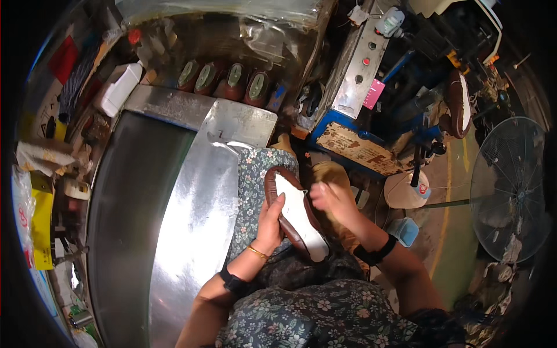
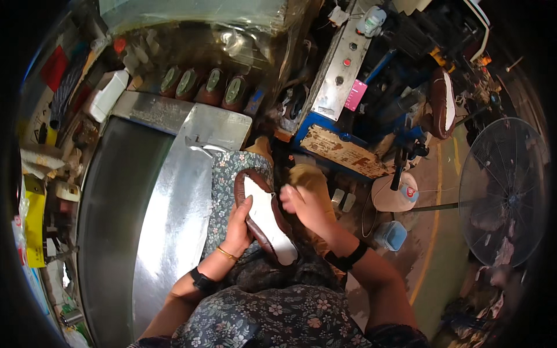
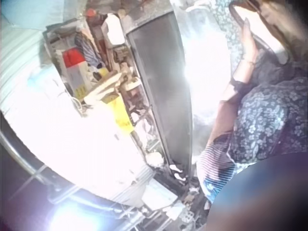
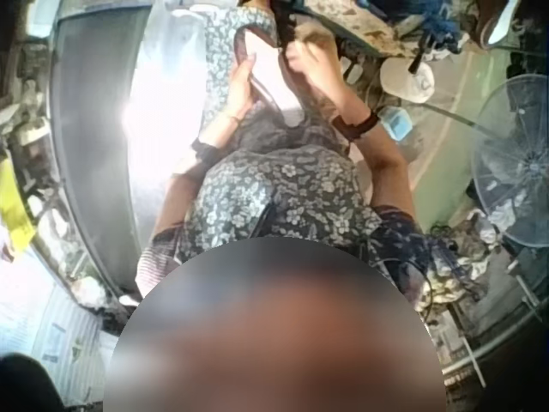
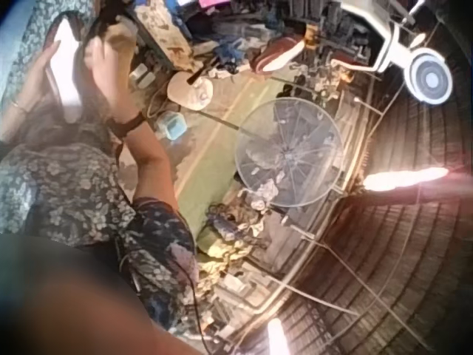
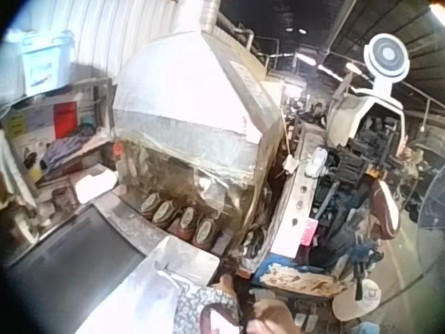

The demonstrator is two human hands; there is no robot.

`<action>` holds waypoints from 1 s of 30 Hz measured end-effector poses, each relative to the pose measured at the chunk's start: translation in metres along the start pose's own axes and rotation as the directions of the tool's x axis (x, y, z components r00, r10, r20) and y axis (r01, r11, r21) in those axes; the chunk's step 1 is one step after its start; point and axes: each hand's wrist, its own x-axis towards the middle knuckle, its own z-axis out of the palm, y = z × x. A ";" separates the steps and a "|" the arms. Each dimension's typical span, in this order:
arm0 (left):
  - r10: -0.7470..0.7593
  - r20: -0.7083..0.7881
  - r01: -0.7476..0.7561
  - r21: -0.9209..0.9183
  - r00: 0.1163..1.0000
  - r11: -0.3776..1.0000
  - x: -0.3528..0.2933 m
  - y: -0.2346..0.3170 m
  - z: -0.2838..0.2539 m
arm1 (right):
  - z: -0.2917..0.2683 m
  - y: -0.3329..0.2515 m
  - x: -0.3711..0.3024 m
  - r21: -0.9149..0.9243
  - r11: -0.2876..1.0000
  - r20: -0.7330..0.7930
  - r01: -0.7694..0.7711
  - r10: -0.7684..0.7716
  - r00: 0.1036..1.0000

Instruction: Manually fitting and pressing outsoles onto shoe uppers mounted on lasts during assembly.

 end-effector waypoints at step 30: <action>0.011 -0.009 -0.011 0.057 1.000 0.998 -0.001 0.001 -0.009 | 0.019 -0.059 0.012 -0.437 0.808 0.047 0.395 -0.418 0.907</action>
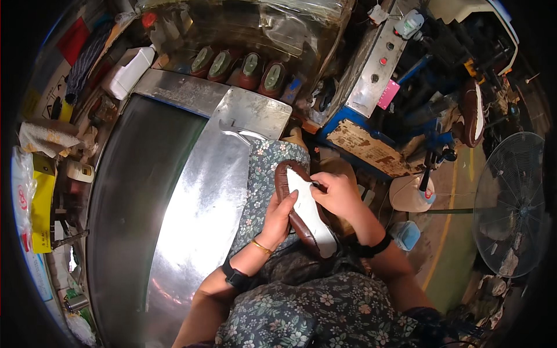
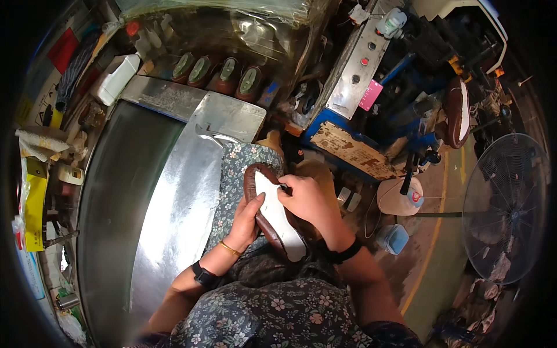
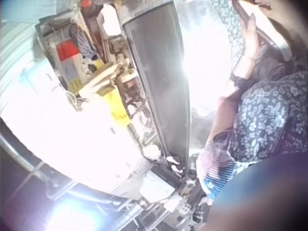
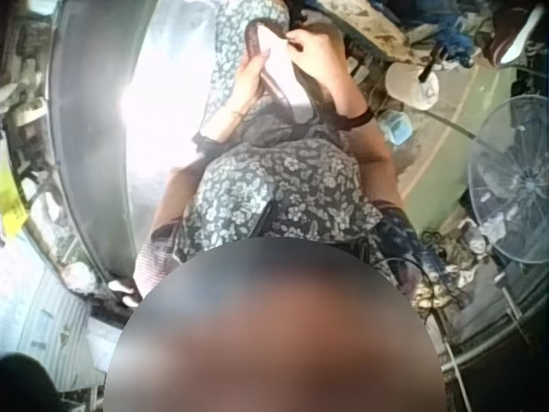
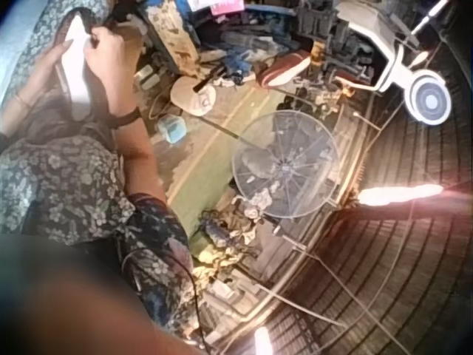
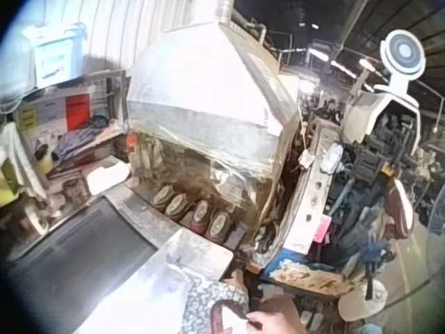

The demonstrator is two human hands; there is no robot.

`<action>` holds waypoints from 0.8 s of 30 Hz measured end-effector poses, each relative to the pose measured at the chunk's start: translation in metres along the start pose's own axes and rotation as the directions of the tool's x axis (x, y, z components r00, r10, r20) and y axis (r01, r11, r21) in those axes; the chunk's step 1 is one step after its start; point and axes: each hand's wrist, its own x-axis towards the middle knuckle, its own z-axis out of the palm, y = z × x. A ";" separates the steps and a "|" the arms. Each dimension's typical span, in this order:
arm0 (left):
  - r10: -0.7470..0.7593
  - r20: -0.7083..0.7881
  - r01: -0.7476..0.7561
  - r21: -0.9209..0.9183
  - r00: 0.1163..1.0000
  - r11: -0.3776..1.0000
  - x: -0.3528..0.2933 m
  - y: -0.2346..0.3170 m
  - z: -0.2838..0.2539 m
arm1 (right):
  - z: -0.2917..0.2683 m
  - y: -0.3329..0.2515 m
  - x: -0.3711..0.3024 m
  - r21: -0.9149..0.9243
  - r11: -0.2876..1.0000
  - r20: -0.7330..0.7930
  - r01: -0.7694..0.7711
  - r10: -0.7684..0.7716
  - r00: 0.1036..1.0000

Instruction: Manually fitting and pressing outsoles onto shoe uppers mounted on lasts during assembly.

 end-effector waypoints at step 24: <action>-0.138 -0.153 0.115 -0.150 0.979 0.982 0.008 0.006 -0.011 | 0.040 -0.009 0.033 -0.293 0.929 0.258 -0.225 0.303 0.917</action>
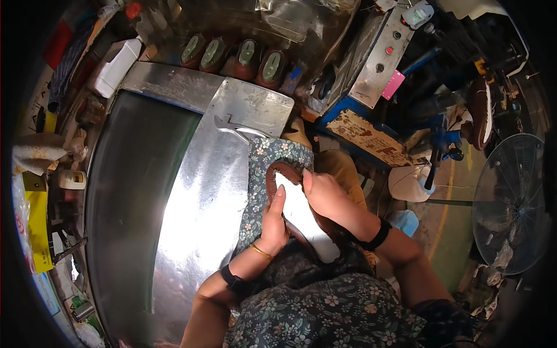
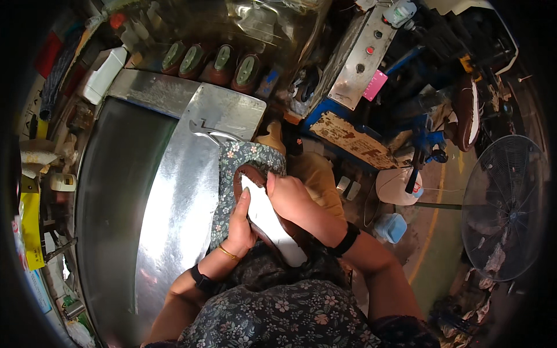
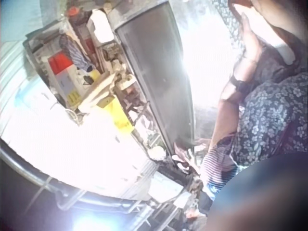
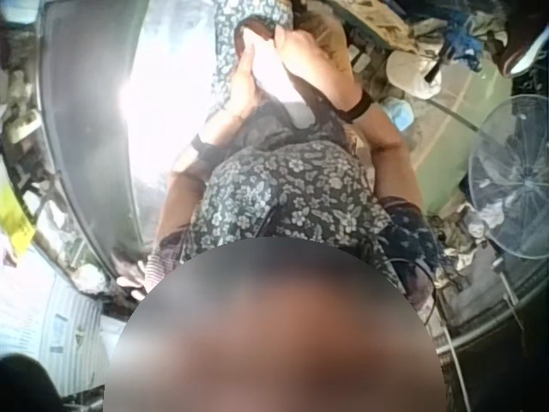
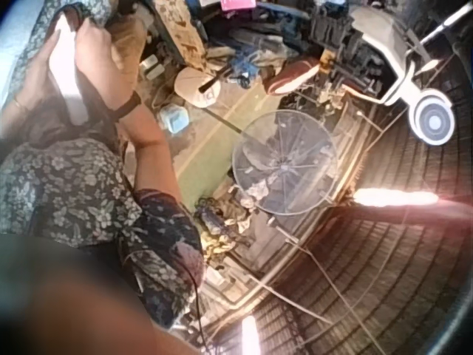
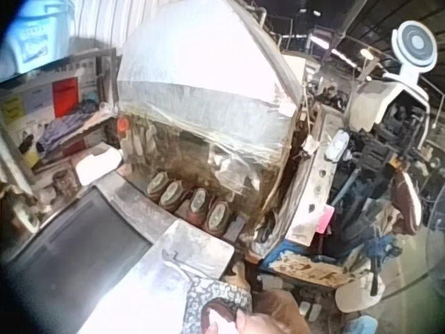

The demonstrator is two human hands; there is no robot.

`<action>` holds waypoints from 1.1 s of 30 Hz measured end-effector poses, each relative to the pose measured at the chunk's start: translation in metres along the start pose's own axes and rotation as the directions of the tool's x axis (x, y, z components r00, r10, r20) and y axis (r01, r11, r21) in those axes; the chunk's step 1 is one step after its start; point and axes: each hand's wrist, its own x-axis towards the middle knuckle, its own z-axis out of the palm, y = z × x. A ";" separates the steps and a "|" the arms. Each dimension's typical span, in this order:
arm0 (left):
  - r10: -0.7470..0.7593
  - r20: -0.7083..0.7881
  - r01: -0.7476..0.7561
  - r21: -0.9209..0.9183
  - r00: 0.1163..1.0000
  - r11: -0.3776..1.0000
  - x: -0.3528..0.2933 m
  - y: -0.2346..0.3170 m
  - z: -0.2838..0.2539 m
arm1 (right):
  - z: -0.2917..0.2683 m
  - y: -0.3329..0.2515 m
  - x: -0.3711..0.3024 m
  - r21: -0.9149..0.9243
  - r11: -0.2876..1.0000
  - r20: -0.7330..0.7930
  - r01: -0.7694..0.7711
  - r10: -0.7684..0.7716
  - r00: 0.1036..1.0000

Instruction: Manually fitting and pressing outsoles onto shoe uppers mounted on lasts during assembly.

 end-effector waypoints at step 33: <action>-0.027 0.049 0.023 0.078 0.998 0.997 -0.004 0.001 0.011 | 0.012 0.032 -0.008 0.686 0.722 0.127 -0.089 0.001 0.992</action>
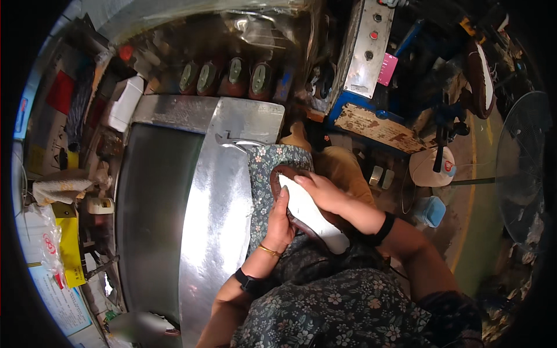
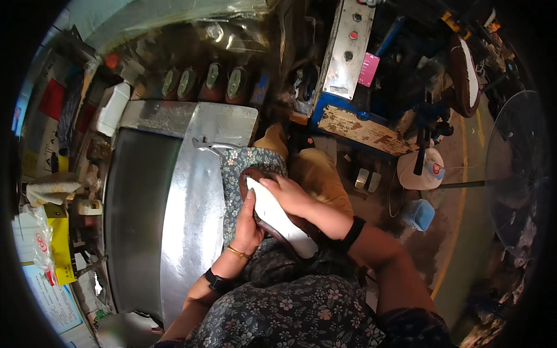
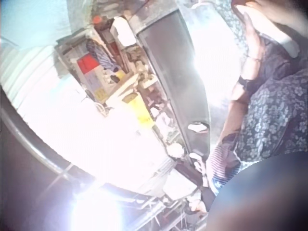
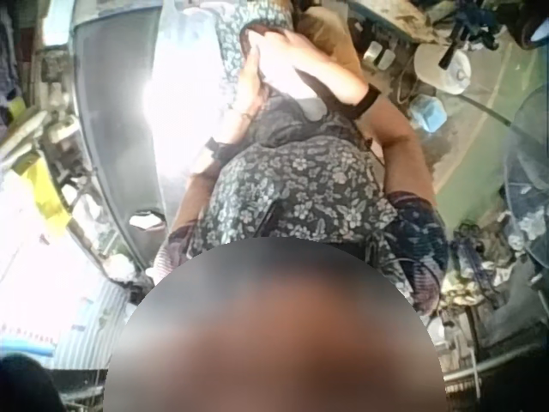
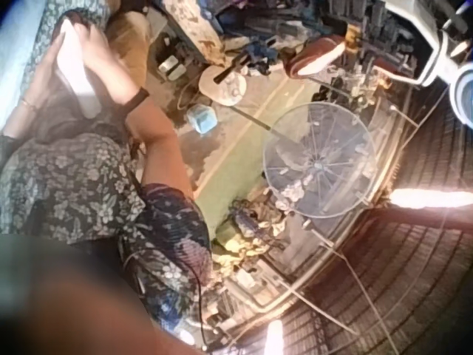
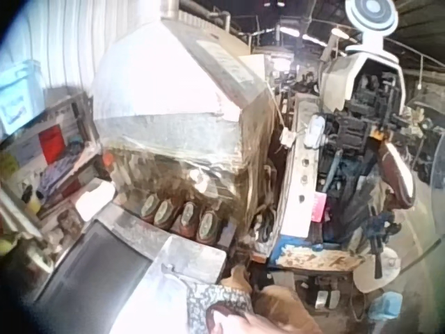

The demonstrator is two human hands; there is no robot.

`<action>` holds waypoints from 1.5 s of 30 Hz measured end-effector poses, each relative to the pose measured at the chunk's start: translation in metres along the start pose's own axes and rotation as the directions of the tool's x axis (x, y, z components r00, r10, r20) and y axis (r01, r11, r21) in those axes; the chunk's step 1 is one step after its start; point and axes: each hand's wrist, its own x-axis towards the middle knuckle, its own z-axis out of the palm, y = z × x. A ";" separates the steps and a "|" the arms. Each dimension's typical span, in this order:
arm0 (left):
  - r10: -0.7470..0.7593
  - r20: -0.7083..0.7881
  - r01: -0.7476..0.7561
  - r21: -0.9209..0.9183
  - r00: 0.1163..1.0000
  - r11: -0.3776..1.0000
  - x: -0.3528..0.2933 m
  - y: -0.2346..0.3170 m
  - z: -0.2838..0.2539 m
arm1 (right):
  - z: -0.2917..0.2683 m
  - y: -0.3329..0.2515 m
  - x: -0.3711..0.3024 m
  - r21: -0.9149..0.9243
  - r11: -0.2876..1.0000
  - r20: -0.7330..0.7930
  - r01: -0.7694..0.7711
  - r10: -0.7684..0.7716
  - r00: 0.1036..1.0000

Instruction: Manually fitting and pressing outsoles onto shoe uppers mounted on lasts during assembly.

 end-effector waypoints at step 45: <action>0.264 0.234 -0.314 0.213 0.936 0.925 -0.030 0.046 0.023 | 0.000 -0.027 -0.063 -0.525 0.643 -0.086 0.557 -0.692 0.717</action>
